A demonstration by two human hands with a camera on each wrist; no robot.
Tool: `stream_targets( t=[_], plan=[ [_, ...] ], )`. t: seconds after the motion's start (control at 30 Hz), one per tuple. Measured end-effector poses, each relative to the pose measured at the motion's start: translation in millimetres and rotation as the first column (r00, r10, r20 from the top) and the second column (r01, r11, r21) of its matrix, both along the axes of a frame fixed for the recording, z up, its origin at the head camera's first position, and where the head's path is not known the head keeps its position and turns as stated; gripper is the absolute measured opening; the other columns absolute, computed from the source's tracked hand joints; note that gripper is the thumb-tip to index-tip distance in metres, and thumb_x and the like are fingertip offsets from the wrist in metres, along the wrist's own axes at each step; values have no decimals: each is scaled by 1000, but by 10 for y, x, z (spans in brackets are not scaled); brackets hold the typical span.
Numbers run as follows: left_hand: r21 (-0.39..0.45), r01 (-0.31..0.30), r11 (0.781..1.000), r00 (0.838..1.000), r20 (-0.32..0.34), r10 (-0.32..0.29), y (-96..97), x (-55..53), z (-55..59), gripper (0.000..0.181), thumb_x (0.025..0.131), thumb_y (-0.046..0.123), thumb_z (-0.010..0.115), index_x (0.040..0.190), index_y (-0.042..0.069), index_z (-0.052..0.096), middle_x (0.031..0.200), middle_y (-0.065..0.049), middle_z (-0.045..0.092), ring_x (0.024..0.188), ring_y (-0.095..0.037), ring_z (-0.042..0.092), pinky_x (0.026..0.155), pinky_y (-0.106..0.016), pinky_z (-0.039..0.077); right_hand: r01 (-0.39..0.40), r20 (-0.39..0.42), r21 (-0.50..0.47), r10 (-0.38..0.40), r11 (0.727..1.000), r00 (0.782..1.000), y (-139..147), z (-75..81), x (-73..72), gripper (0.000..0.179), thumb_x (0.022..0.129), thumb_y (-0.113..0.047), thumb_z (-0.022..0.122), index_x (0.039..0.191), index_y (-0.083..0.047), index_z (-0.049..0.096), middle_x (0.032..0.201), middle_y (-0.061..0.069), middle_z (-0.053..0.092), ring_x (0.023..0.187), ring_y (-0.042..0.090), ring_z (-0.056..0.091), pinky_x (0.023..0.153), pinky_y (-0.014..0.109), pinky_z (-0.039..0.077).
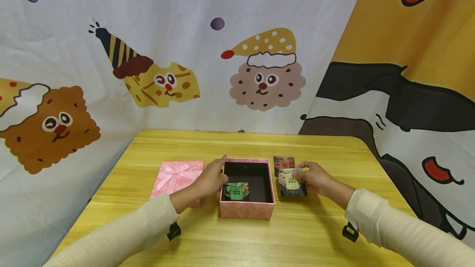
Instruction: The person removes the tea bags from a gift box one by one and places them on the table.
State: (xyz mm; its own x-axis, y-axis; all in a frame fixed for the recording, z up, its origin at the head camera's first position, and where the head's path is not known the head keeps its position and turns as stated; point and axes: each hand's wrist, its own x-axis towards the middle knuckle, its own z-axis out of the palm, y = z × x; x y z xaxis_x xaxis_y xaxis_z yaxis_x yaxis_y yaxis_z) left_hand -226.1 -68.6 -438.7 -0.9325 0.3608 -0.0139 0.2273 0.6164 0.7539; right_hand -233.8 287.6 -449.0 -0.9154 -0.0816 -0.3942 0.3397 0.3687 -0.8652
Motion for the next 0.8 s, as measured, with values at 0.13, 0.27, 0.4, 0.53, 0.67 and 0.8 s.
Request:
stream_targets(
  t=[0.13, 0.27, 0.4, 0.53, 0.67, 0.8],
  plan=[
    [-8, -3, 1000, 1000, -10, 3, 2, -2, 1, 76, 91, -5, 61, 160, -5, 28, 154, -31, 42, 88, -24, 57, 68, -33, 45, -2, 11, 6, 2, 1000, 1000, 15, -94, 3, 33, 100, -8, 65, 126, 6, 51, 78, 4, 58, 55, 11, 33, 55, 32, 31],
    [-16, -4, 1000, 1000, -3, 4, 3, 0, 9, 75, 92, -5, 60, 160, -4, 28, 154, -31, 43, 88, -24, 56, 69, -33, 45, -10, 17, -8, 10, 1000, 1000, 27, -155, 9, 32, 98, -6, 67, 125, 7, 54, 84, 6, 62, 61, 14, 44, 57, 33, 39],
    [-8, 3, 1000, 1000, -5, -3, 1, 1, 9, 75, 92, -5, 61, 160, -5, 28, 154, -32, 42, 79, -23, 54, 68, -33, 44, -22, 3, -13, 22, 1000, 1000, 19, -226, 14, 33, 97, -2, 68, 124, 10, 55, 84, 7, 66, 69, 16, 55, 60, 34, 46],
    [-1, 5, 1000, 1000, -14, -5, 1, 1, 1, 76, 91, -6, 61, 159, -6, 29, 153, -33, 43, 81, -24, 54, 68, -34, 44, -43, 5, 30, 43, 999, 999, -8, -296, 24, 35, 95, -1, 70, 125, 10, 56, 84, 9, 68, 62, 14, 55, 57, 33, 45],
    [-4, 2, 1000, 1000, -17, -2, 2, -3, -4, 76, 90, -6, 61, 159, -6, 29, 153, -32, 43, 88, -25, 55, 70, -34, 44, -65, -35, 98, 69, 993, 997, -33, -318, 41, 35, 92, -3, 73, 121, 11, 58, 86, 12, 66, 64, 16, 57, 57, 34, 46],
    [-7, 1, 1000, 1000, -17, -1, 3, -8, -5, 76, 90, -6, 62, 159, -5, 30, 153, -32, 43, 86, -23, 55, 69, -34, 44, -75, -94, 175, 92, 982, 991, -54, -327, 45, 30, 90, -3, 76, 112, 10, 61, 87, 15, 64, 72, 21, 64, 60, 37, 54]
  ],
)
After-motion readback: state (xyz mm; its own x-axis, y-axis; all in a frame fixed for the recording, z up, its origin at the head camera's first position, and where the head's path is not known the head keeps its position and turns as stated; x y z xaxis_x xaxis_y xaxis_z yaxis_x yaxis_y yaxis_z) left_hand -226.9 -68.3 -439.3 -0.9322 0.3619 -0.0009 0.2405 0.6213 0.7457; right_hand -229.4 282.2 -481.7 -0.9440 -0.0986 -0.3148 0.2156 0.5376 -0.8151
